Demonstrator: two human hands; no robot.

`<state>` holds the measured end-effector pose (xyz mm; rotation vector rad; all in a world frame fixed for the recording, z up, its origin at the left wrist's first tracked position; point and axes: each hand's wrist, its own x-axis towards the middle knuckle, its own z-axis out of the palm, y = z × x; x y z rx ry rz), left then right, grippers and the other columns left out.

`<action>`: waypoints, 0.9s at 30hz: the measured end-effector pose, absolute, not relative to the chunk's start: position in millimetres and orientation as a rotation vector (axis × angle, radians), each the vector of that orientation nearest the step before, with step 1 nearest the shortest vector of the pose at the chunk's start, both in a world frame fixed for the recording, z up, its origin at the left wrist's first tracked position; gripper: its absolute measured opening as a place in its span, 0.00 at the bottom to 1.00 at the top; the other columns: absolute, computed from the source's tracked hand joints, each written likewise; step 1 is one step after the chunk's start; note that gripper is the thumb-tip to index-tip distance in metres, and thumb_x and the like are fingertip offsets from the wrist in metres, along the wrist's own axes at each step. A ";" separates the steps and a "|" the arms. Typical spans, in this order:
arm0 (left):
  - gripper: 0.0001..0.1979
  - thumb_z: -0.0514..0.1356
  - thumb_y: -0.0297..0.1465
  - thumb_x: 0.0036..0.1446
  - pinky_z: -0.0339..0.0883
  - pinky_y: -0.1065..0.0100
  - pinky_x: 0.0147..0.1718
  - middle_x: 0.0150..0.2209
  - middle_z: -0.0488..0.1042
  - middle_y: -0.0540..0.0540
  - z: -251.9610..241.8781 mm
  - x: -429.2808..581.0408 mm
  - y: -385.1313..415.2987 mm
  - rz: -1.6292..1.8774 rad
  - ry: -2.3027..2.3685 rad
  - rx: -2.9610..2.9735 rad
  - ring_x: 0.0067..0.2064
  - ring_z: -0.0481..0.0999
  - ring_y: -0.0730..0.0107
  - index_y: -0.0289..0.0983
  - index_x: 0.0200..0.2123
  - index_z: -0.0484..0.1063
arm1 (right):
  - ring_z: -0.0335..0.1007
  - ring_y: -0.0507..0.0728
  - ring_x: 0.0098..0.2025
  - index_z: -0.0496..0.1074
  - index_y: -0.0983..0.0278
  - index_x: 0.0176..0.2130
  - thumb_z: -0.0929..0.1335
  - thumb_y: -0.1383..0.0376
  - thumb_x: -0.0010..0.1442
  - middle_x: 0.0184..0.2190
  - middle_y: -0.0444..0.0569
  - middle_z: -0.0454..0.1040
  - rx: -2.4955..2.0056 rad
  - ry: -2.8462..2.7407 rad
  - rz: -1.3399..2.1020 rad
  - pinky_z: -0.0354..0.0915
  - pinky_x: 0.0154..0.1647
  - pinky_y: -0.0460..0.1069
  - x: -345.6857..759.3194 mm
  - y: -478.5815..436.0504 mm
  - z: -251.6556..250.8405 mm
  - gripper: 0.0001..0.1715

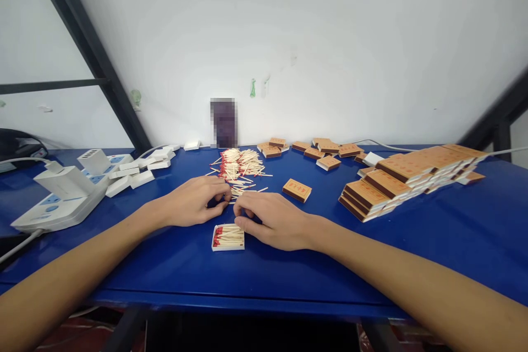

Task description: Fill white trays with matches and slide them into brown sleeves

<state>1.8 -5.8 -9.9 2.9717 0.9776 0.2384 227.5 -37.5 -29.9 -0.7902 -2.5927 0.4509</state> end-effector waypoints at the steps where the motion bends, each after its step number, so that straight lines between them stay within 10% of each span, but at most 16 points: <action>1: 0.05 0.53 0.30 0.59 0.60 0.66 0.33 0.33 0.72 0.48 -9.4 1.7 -6.0 0.240 0.996 2.970 0.34 0.70 0.67 0.37 0.35 0.68 | 0.62 0.53 0.31 0.66 0.62 0.37 0.59 0.63 0.68 0.30 0.44 0.69 -0.823 -2.564 0.446 0.58 0.34 0.49 227.2 -36.8 -30.2 0.09; 27: 0.08 0.50 0.30 0.64 0.63 0.64 0.40 0.40 0.73 0.46 -14.9 -3.3 2.9 0.257 1.070 3.030 0.41 0.71 0.64 0.37 0.41 0.69 | 0.62 0.52 0.28 0.73 0.63 0.43 0.63 0.66 0.64 0.27 0.44 0.68 -1.152 -2.469 0.241 0.58 0.33 0.48 223.4 -24.4 -38.6 0.10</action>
